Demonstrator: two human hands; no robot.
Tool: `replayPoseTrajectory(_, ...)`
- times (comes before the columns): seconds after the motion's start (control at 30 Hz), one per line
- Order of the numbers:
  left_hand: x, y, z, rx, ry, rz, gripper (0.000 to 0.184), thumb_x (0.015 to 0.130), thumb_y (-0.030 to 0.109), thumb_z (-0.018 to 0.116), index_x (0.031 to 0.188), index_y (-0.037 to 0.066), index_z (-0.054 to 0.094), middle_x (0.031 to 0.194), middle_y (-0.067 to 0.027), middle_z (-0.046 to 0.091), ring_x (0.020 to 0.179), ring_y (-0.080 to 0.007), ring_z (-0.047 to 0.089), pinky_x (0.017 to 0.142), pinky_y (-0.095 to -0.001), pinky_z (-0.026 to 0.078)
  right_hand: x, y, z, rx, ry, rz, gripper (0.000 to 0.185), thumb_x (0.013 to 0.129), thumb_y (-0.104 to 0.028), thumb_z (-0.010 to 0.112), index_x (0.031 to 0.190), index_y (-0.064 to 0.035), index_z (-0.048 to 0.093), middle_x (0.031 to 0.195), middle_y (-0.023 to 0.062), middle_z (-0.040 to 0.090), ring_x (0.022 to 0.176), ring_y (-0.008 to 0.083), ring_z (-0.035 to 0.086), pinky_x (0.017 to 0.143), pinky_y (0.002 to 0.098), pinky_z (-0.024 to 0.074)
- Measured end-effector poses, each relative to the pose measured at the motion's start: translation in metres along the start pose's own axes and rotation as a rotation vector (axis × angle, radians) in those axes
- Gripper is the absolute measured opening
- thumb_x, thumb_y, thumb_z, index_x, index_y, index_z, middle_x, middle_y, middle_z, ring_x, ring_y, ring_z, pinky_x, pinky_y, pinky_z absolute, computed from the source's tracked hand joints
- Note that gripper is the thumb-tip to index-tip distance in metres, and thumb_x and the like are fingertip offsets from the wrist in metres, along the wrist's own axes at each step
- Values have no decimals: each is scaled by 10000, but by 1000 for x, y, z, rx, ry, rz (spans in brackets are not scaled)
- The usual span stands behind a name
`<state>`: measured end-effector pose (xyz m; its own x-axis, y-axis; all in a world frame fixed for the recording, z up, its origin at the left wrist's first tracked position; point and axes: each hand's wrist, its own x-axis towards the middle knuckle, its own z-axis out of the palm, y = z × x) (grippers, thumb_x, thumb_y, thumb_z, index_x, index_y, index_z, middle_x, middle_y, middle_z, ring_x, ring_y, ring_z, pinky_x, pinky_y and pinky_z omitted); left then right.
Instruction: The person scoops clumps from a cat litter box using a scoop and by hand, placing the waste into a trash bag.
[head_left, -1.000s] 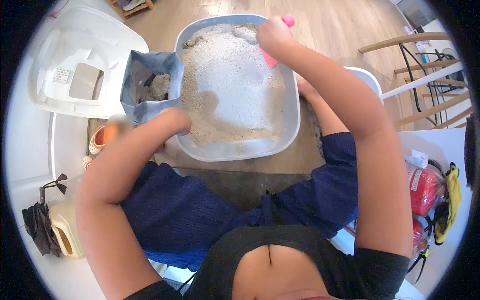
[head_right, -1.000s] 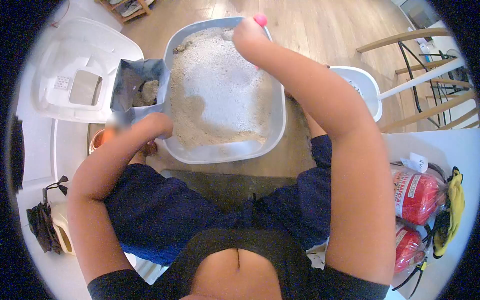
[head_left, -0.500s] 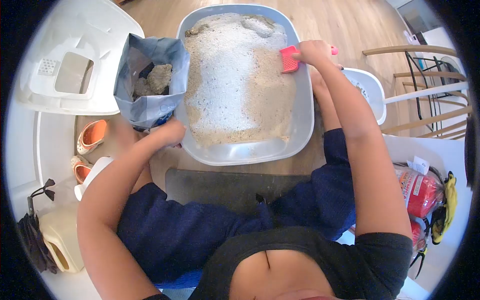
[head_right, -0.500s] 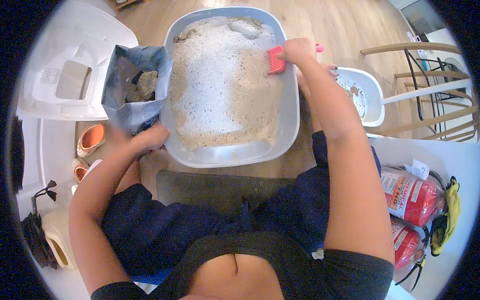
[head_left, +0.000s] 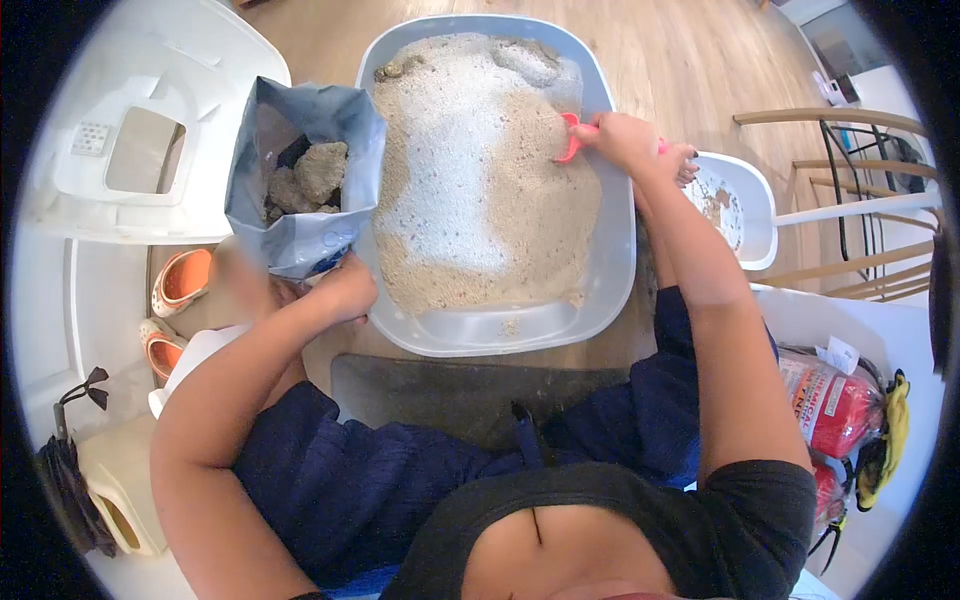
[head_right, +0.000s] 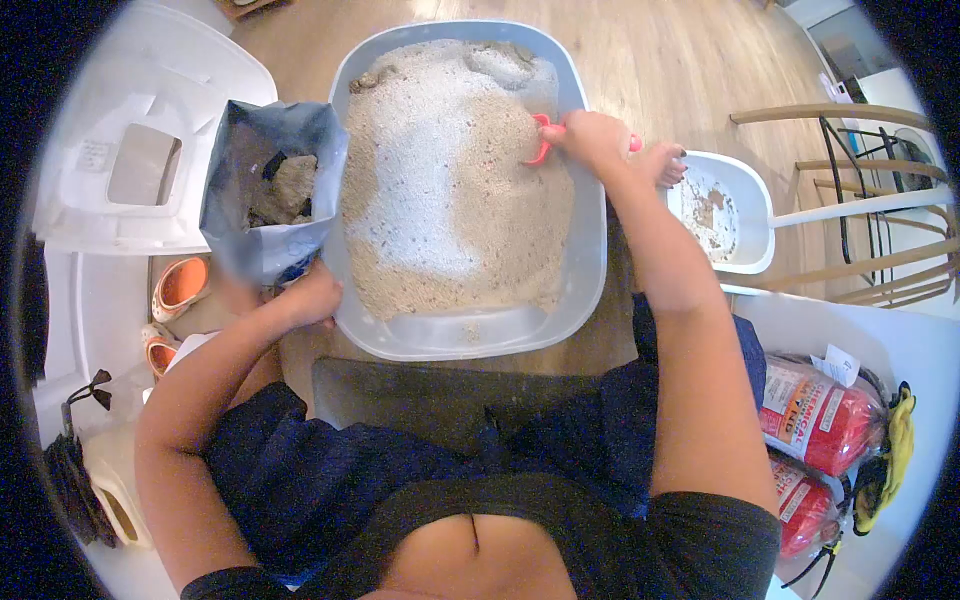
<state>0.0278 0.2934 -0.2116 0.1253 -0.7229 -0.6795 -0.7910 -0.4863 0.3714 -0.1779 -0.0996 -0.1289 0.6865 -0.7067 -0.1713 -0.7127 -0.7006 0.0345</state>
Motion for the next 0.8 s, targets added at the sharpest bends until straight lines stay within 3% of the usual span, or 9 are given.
replayPoseTrajectory(0.07, -3, 13, -7, 209, -13, -8, 292, 701, 230, 697, 806, -43, 688, 790, -182, 657, 795, -320, 646, 826, -512, 413, -4, -2, 3, 36, 19, 25, 453, 770, -537, 530, 872, -126, 692, 829, 128, 674, 800, 281, 657, 686, 405, 497)
replayPoseTrajectory(0.17, -6, 22, -13, -463, 116, -441, 281, 731, 164, 654, 825, -101, 658, 824, -224, 648, 722, -318, 656, 779, -457, 459, -16, -15, -10, 110, -27, 84, 437, 770, -528, 531, 887, -139, 692, 846, 127, 675, 817, 279, 654, 690, 407, 492)
replayPoseTrajectory(0.2, 6, -1, -1, -57, 51, -128, 267, 758, 132, 613, 872, -108, 640, 801, -226, 644, 675, -303, 658, 712, -415, 485, -20, -20, -16, 138, -7, 54, 426, 766, -522, 531, 868, -142, 695, 829, 131, 674, 804, 280, 656, 679, 409, 491)
replayPoseTrajectory(0.27, 7, -4, 2, 344, -14, 184, 258, 786, 101, 572, 919, -114, 622, 778, -229, 640, 628, -287, 659, 646, -373, 512, -23, -36, -30, 161, 11, 20, 415, 762, -516, 532, 848, -146, 699, 812, 134, 673, 791, 281, 657, 669, 410, 490)
replayPoseTrajectory(0.33, -7, 26, -12, -294, 142, -278, 250, 817, 53, 496, 1001, -88, 592, 720, -192, 642, 543, -244, 646, 538, -334, 519, -23, -65, -52, 48, 75, -125, 361, 751, -466, 562, 803, -139, 705, 763, 123, 673, 756, 271, 661, 654, 414, 489)
replayPoseTrajectory(0.47, 2, 9, -17, -73, -127, 28, 267, 826, 19, 355, 943, -118, 553, 687, -183, 619, 503, -244, 629, 374, -353, 491, -39, -131, -93, -215, 137, -332, 240, 758, -345, 595, 738, -133, 706, 720, 86, 675, 709, 232, 662, 587, 408, 468)
replayPoseTrajectory(0.53, -14, 37, -33, -289, -91, -135, 281, 839, 42, 347, 878, -111, 580, 654, -184, 622, 518, -232, 640, 374, -347, 491, -41, -145, -95, -483, 273, -457, 136, 763, -225, 602, 726, -137, 699, 717, 42, 678, 677, 194, 653, 578, 365, 440)
replayPoseTrajectory(0.63, -18, 43, -41, -129, -200, -104, 289, 845, 62, 357, 877, -114, 584, 688, -196, 634, 519, -238, 644, 386, -356, 499, -54, -142, -104, -587, 358, -492, 113, 770, -167, 580, 720, -158, 682, 718, 23, 673, 669, 174, 646, 598, 321, 413)
replayPoseTrajectory(0.8, -3, 27, -28, -168, -186, -118, 324, 869, 103, 340, 940, -125, 559, 725, -199, 643, 507, -246, 638, 393, -362, 498, -44, -98, -90, -517, 634, -525, 87, 784, -167, 566, 803, -124, 640, 726, 30, 667, 694, 199, 650, 657, 336, 438)
